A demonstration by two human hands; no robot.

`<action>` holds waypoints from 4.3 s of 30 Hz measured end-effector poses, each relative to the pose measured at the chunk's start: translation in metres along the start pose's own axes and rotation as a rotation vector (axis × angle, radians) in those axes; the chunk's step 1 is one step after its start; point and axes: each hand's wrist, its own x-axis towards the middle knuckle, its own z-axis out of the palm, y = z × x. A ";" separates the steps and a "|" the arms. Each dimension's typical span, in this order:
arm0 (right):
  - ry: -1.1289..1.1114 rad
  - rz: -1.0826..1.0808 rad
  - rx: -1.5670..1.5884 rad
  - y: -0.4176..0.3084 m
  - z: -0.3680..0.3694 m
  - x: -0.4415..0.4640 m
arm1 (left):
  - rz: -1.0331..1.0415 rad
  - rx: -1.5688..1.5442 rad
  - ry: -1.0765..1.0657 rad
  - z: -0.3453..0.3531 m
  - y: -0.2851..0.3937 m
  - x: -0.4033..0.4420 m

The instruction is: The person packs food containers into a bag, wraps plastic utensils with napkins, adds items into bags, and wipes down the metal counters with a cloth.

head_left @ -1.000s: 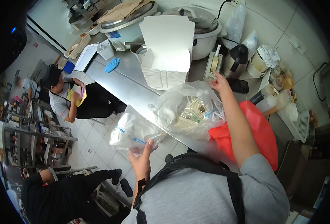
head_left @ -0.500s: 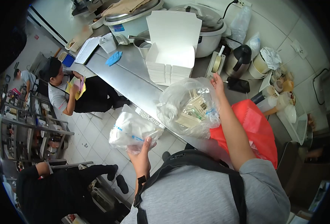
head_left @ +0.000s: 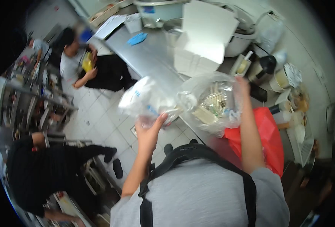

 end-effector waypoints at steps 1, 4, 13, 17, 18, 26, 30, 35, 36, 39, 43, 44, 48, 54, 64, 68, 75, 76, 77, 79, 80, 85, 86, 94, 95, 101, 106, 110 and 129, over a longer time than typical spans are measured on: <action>-0.033 -0.125 0.095 -0.066 0.024 -0.051 | -0.013 -0.015 0.034 -0.002 -0.003 0.005; -0.087 -0.380 -0.032 -0.178 0.085 -0.139 | 0.008 -0.040 0.016 -0.004 -0.003 0.016; -1.030 -0.835 -1.178 -0.252 0.196 -0.315 | 0.100 -0.051 -0.162 0.025 0.004 0.039; -1.014 -0.859 -1.389 -0.249 0.205 -0.324 | 0.132 -0.052 -0.226 0.036 0.006 0.043; -1.004 -0.897 -1.434 -0.248 0.207 -0.325 | 0.136 -0.052 -0.235 0.036 0.006 0.043; -0.969 -1.007 -1.424 -0.217 0.220 -0.334 | 0.145 -0.053 -0.283 0.027 -0.003 0.037; -0.902 -0.855 -1.380 -0.219 0.226 -0.346 | 0.134 -0.050 -0.297 0.012 -0.008 0.033; -0.399 -0.718 -1.062 -0.213 0.210 -0.338 | 0.112 -0.046 -0.330 -0.009 -0.015 0.025; -0.316 -0.706 -0.939 -0.210 0.207 -0.337 | 0.110 -0.043 -0.342 -0.011 -0.016 0.023; -0.261 -1.257 -0.846 -0.181 0.191 -0.376 | 0.100 -0.034 -0.375 -0.019 -0.018 0.021; -0.542 -0.952 -1.159 -0.136 0.204 -0.418 | 0.096 -0.015 -0.453 -0.024 -0.019 0.018; -0.515 -0.795 -1.025 -0.124 0.201 -0.417 | 0.098 -0.014 -0.488 -0.023 -0.019 0.018; -0.361 -0.176 -0.430 -0.112 0.166 -0.420 | 0.124 -0.005 -0.675 -0.004 -0.014 0.005; 0.079 -0.061 -0.153 -0.154 0.083 -0.437 | 0.281 0.011 -0.958 0.054 0.006 -0.034; 0.103 0.058 -0.429 -0.149 -0.128 -0.387 | 0.861 0.308 -1.153 0.235 0.048 -0.089; -0.094 0.177 -1.349 -0.161 -0.161 -0.349 | 0.911 0.495 -1.152 0.255 0.054 -0.082; -0.312 0.181 -1.395 -0.211 -0.155 -0.385 | 0.956 0.823 -1.023 0.242 0.070 -0.029; -0.360 0.127 -1.323 -0.209 -0.158 -0.386 | 0.979 0.888 -0.982 0.244 0.073 -0.025; -0.409 0.077 -1.248 -0.202 -0.166 -0.388 | 0.937 1.147 -0.795 0.248 0.106 -0.044; -0.557 0.074 -1.144 -0.192 -0.182 -0.383 | 1.260 0.660 -0.484 0.260 0.135 -0.076; -0.608 0.047 -1.177 -0.186 -0.185 -0.380 | 1.296 0.597 -0.494 0.262 0.135 -0.079; -0.692 0.143 -1.096 -0.199 -0.193 -0.384 | 0.987 1.025 -1.210 0.267 0.074 -0.073; -0.604 0.214 -1.170 -0.207 -0.194 -0.385 | 0.944 1.011 -1.296 0.271 0.074 -0.067; 0.244 0.201 -0.608 -0.179 -0.212 -0.389 | 1.036 0.154 -1.649 0.275 0.185 -0.074; 0.282 0.084 -0.473 -0.171 -0.207 -0.386 | 1.060 0.083 -1.748 0.274 0.186 -0.079; 0.080 0.229 -1.605 -0.212 -0.181 -0.441 | 0.874 0.494 -2.373 0.242 0.239 -0.078; -0.117 0.349 -1.645 -0.351 -0.208 -0.482 | 0.831 0.805 -1.527 0.211 0.249 -0.051; -0.004 0.291 -1.004 -0.452 -0.258 -0.468 | 1.761 0.968 -1.186 0.228 0.277 -0.062; -0.351 -0.338 -0.167 -0.298 -0.084 -0.346 | 0.531 -0.119 -1.145 0.249 0.199 -0.071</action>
